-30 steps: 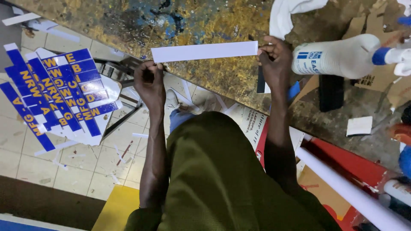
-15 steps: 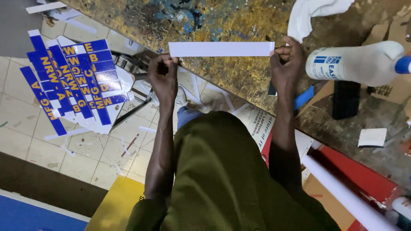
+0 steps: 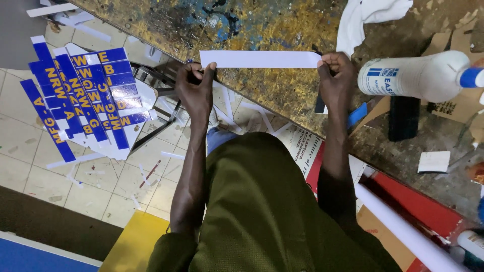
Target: Applying vinyl lettering to plastic strips and cutting vinyl material from a roll in a sign shop.
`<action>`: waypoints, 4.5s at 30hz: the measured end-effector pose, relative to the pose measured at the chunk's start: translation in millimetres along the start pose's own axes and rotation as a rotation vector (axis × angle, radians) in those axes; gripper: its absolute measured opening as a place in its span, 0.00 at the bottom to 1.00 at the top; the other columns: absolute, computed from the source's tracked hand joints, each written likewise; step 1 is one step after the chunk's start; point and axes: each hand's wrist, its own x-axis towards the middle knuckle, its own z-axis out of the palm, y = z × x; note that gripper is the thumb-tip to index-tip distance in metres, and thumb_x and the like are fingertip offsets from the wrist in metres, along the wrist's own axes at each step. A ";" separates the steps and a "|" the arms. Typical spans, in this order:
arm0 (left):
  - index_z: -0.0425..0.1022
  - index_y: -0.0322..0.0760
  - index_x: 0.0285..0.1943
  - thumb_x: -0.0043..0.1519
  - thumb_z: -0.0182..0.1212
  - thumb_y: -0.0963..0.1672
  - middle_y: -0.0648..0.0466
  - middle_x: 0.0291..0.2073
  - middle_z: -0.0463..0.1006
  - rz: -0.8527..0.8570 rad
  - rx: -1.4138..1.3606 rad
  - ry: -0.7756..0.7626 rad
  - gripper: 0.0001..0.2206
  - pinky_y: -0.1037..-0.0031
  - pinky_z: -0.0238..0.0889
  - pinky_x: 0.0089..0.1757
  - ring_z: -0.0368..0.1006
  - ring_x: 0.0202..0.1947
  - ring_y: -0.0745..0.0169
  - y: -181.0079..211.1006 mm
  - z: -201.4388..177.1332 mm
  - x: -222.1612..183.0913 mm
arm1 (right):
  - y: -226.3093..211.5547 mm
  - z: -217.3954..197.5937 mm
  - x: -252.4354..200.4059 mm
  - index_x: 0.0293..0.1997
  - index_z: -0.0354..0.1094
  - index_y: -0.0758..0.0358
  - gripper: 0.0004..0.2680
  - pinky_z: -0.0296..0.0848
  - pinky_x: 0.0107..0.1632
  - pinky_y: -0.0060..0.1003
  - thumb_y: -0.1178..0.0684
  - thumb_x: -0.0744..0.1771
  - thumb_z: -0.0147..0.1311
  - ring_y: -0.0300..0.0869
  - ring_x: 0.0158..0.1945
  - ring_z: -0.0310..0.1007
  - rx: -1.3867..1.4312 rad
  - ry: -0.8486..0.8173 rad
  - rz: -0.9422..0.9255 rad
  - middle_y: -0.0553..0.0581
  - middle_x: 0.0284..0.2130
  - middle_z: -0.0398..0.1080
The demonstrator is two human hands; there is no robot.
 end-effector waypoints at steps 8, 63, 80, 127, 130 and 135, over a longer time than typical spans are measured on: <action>0.80 0.35 0.46 0.66 0.84 0.44 0.56 0.29 0.72 -0.084 0.047 0.008 0.13 0.57 0.77 0.45 0.80 0.35 0.61 -0.2 0.2 2.1 | 0.9 -3.1 2.7 0.54 0.74 0.67 0.02 0.79 0.49 0.52 0.63 0.76 0.59 0.48 0.46 0.78 0.030 0.010 0.014 0.63 0.40 0.74; 0.80 0.40 0.46 0.65 0.81 0.41 0.58 0.32 0.74 -0.139 -0.139 -0.007 0.10 0.67 0.76 0.44 0.70 0.35 0.67 -0.5 3.5 1.4 | -3.9 -4.6 7.2 0.55 0.77 0.62 0.07 0.83 0.49 0.40 0.56 0.72 0.68 0.43 0.46 0.81 0.027 0.010 0.098 0.57 0.42 0.81; 0.79 0.40 0.47 0.66 0.81 0.41 0.58 0.31 0.75 -0.151 -0.132 -0.049 0.11 0.71 0.73 0.39 0.69 0.32 0.69 -3.6 -1.0 4.6 | -6.9 -3.0 6.0 0.56 0.79 0.62 0.06 0.82 0.49 0.44 0.57 0.73 0.65 0.46 0.47 0.80 -0.025 0.016 0.072 0.58 0.44 0.81; 0.78 0.40 0.45 0.66 0.80 0.40 0.57 0.33 0.74 -0.057 -0.075 -0.043 0.11 0.68 0.71 0.47 0.69 0.35 0.65 -8.9 -1.7 5.9 | -20.8 -3.6 -23.7 0.62 0.82 0.69 0.17 0.76 0.53 0.56 0.73 0.69 0.51 0.60 0.53 0.76 -0.259 0.070 -0.272 0.66 0.50 0.77; 0.78 0.40 0.45 0.66 0.81 0.41 0.57 0.33 0.73 -0.079 -0.082 -0.057 0.11 0.68 0.69 0.46 0.67 0.35 0.66 -5.0 -1.7 5.7 | -15.9 -5.3 -23.5 0.64 0.81 0.70 0.15 0.77 0.53 0.56 0.69 0.71 0.50 0.61 0.54 0.76 -0.236 0.057 -0.197 0.67 0.50 0.77; 0.77 0.42 0.42 0.66 0.82 0.42 0.58 0.31 0.73 -0.056 -0.071 -0.043 0.13 0.69 0.69 0.48 0.67 0.35 0.67 -10.9 -0.9 8.5 | -23.7 3.6 -26.9 0.70 0.76 0.65 0.15 0.69 0.49 0.57 0.69 0.75 0.50 0.61 0.52 0.73 -0.296 0.162 -0.345 0.65 0.50 0.71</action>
